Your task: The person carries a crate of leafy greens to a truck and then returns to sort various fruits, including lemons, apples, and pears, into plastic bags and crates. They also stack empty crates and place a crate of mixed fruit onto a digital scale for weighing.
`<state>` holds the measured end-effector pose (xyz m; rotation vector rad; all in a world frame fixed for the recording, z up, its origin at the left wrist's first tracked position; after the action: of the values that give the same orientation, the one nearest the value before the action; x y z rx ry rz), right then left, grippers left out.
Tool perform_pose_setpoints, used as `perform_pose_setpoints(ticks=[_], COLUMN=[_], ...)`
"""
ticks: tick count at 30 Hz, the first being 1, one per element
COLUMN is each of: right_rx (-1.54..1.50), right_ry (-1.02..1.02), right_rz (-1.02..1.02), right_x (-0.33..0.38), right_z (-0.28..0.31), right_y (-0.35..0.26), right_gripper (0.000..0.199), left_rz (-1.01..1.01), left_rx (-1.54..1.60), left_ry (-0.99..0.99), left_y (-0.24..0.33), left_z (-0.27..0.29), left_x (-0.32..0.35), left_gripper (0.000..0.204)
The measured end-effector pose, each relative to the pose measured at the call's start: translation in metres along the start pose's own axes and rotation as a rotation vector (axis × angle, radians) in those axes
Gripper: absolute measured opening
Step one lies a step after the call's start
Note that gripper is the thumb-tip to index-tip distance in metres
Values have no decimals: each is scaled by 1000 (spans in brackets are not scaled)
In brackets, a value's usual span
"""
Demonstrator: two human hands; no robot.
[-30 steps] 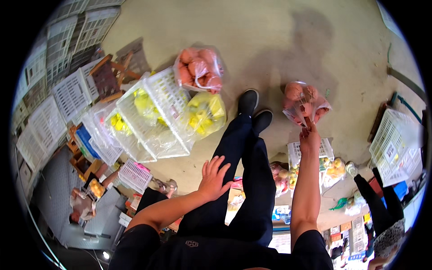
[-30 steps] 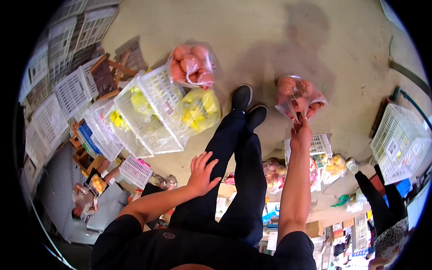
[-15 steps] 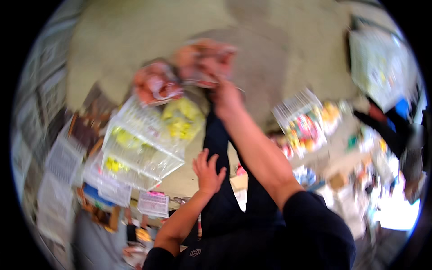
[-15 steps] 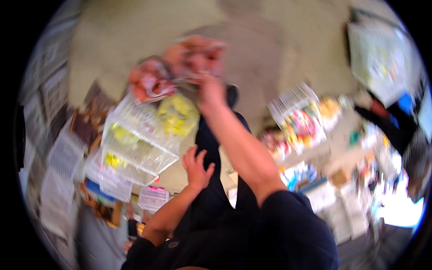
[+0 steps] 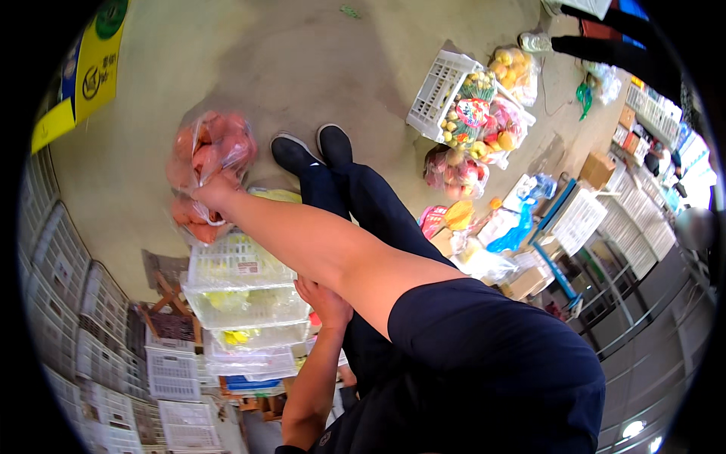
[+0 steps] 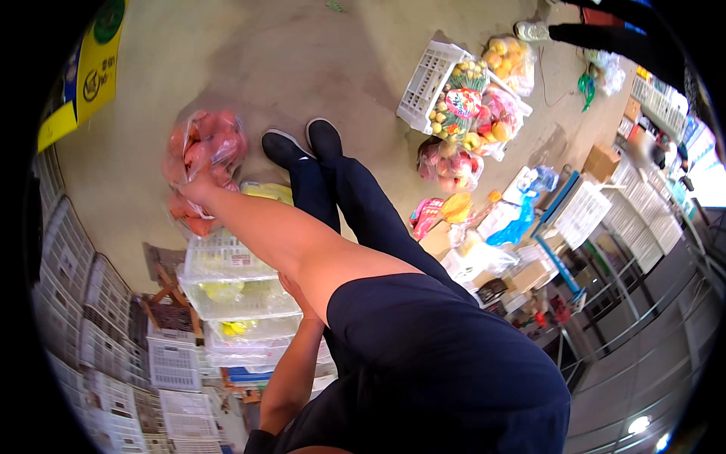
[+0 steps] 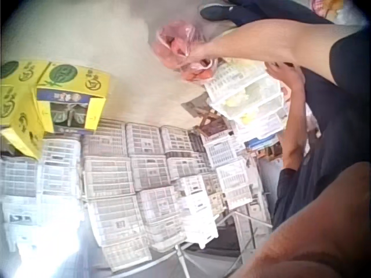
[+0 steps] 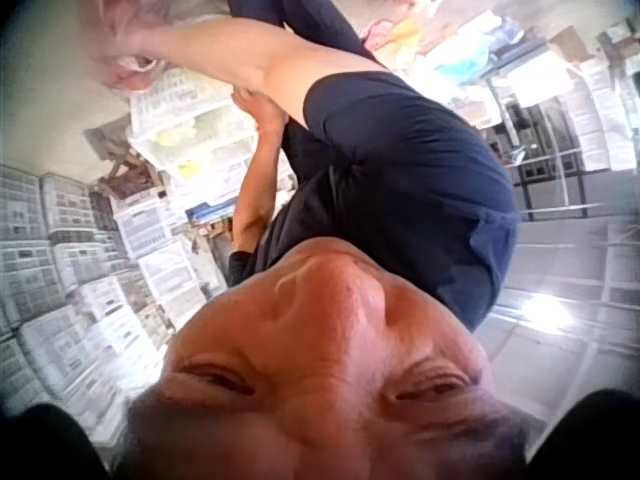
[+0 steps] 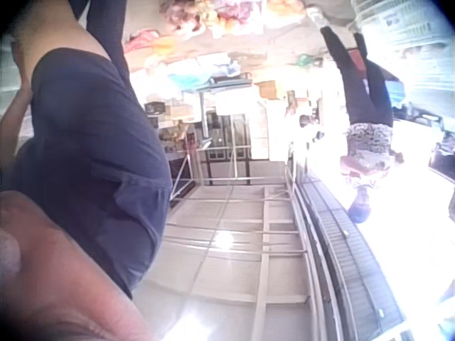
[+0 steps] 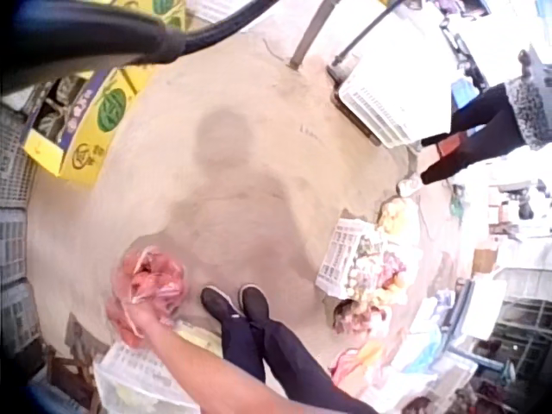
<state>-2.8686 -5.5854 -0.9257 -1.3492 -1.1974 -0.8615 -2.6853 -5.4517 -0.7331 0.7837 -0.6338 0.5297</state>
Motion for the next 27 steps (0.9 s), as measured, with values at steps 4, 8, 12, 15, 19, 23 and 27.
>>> perform_pose_setpoints(ticks=[4,8,12,15,19,23,27], right_rx=[117,18,-556,-525,-438,-330,-526], right_ry=[107,229,533,761,966,1091,942], right_rz=[197,266,100,-22,-179,-67,-123], right_x=[13,74,88,128,171,200,225], right_z=[62,188,334,426,520,550,537], right_y=[-20,-17,97,180,282,337,351], right_gripper=[41,52,21,15,22,22,19], left_rz=[-75,-228,-358,-428,-523,-598,-663], left_rx=[-170,-401,-561,-679,-810,-943,-1062], left_ry=[-116,-170,-293,-359,-413,-452,-447], left_y=[18,27,50,63,99,127,183], left_z=[10,14,0,-8,-17,-33,-63], left_x=[-13,-18,-26,-27,-38,-38,-32], left_gripper=[59,53,54,55,53,54,56])
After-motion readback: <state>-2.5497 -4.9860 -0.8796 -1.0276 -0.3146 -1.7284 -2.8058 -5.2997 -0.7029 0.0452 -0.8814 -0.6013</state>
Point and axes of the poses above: each hand's wrist, its own x-axis away from the middle knuckle, its own z-axis out of the back of the hand, y = z × x, the point moved 4 cm from there along -x, towards the middle knuckle, and after that the axes turned 1 degree about -z, right-handed, at the moved point
